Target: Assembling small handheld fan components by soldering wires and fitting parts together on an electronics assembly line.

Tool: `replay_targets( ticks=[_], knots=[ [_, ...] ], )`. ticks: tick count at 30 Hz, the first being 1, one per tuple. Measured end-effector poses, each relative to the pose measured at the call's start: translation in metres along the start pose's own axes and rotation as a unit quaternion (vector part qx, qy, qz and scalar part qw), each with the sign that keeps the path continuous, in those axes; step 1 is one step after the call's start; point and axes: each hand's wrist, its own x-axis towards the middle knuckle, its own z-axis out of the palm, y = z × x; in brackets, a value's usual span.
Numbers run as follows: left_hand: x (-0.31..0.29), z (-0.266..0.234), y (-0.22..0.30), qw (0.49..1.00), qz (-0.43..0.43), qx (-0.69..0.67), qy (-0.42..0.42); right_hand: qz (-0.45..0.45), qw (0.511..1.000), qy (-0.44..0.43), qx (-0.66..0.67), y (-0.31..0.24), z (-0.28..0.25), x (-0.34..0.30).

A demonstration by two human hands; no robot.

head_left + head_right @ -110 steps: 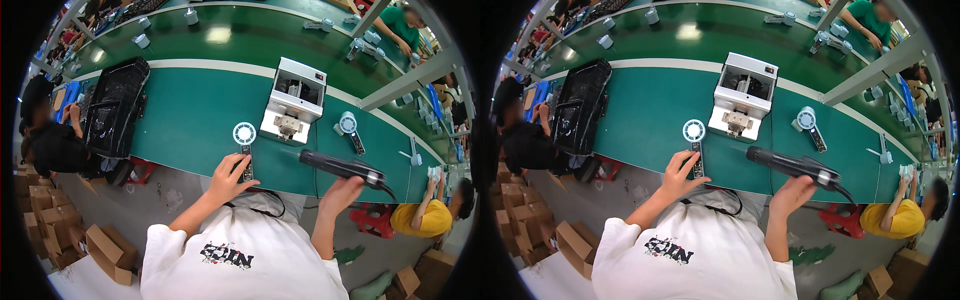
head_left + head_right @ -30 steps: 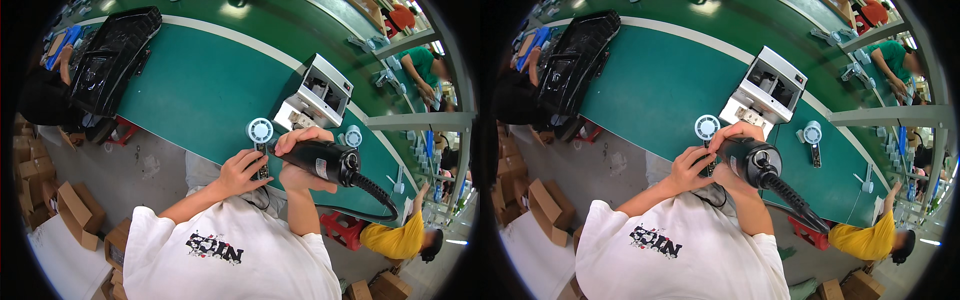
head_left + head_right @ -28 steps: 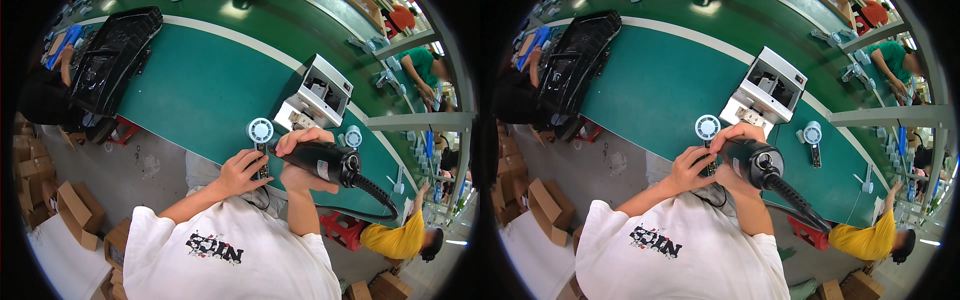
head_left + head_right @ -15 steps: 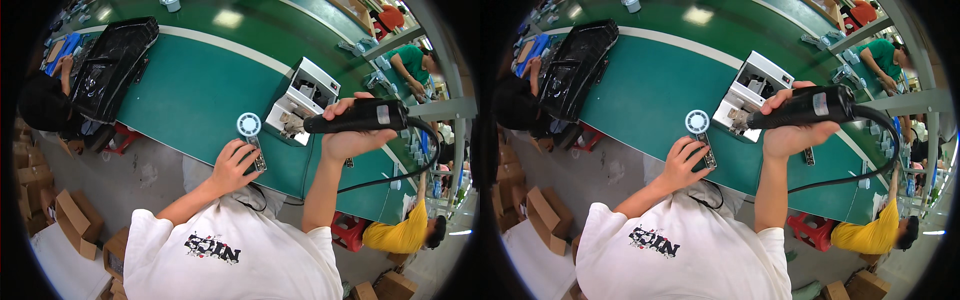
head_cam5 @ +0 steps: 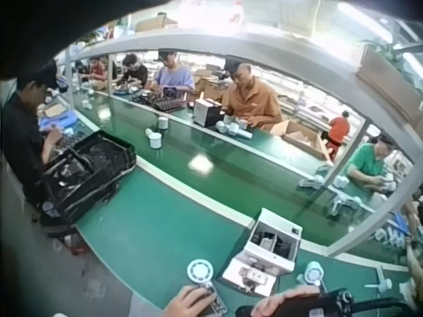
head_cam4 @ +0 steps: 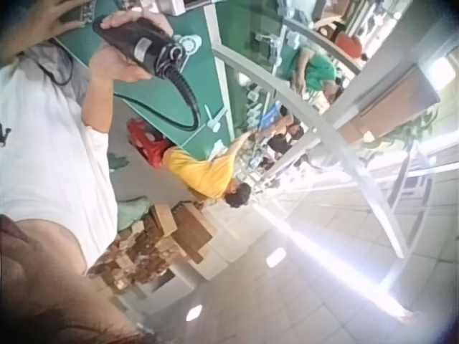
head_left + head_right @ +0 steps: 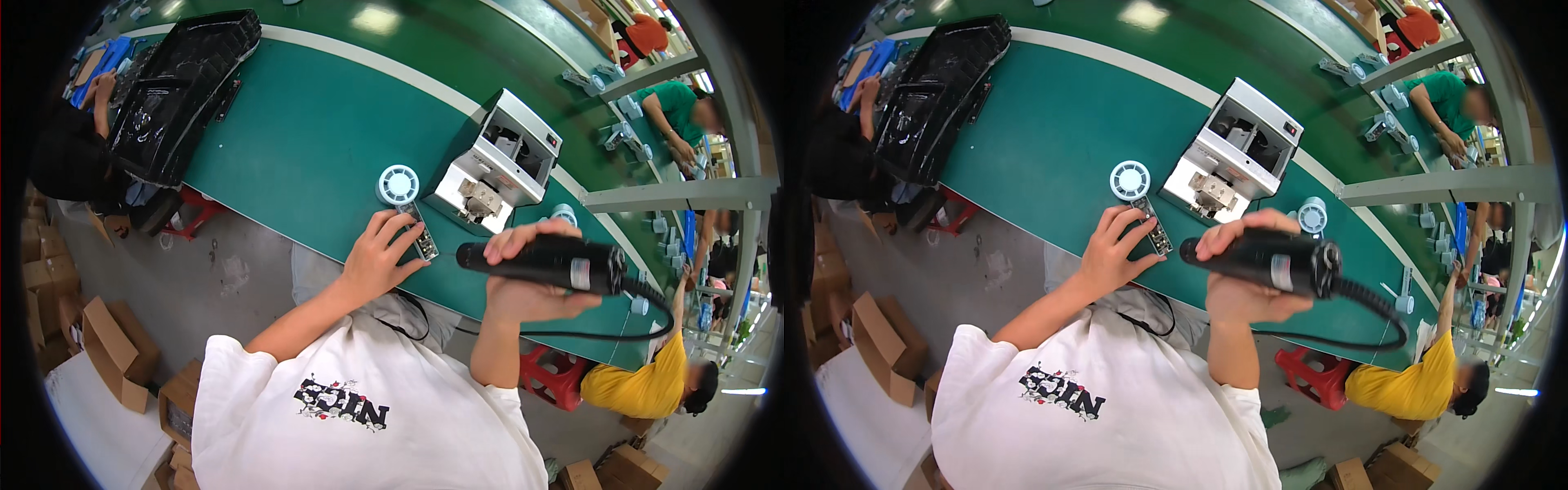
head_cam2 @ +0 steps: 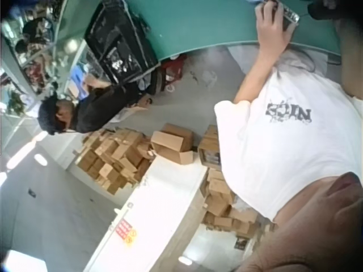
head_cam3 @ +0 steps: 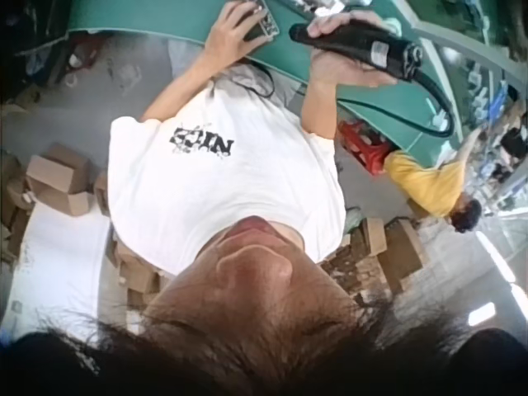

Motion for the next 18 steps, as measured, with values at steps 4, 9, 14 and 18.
replay_targets(
  ticks=[4,9,14,18],
  knots=[
    [0.001,0.000,-0.001,1.000,0.007,-0.007,-0.010,-0.033,0.999,-0.032,-0.024,-0.002,0.000,-0.020],
    [-0.001,0.001,-0.002,1.000,0.005,0.001,-0.018,-0.018,0.998,-0.042,-0.040,0.004,0.002,-0.025],
    [-0.002,0.001,-0.003,1.000,0.004,-0.018,-0.013,-0.025,0.998,-0.045,-0.036,0.014,-0.003,-0.029],
    [-0.002,0.000,-0.004,1.000,0.000,-0.017,-0.015,-0.034,0.997,-0.053,-0.040,0.016,0.002,-0.031]
  ],
)
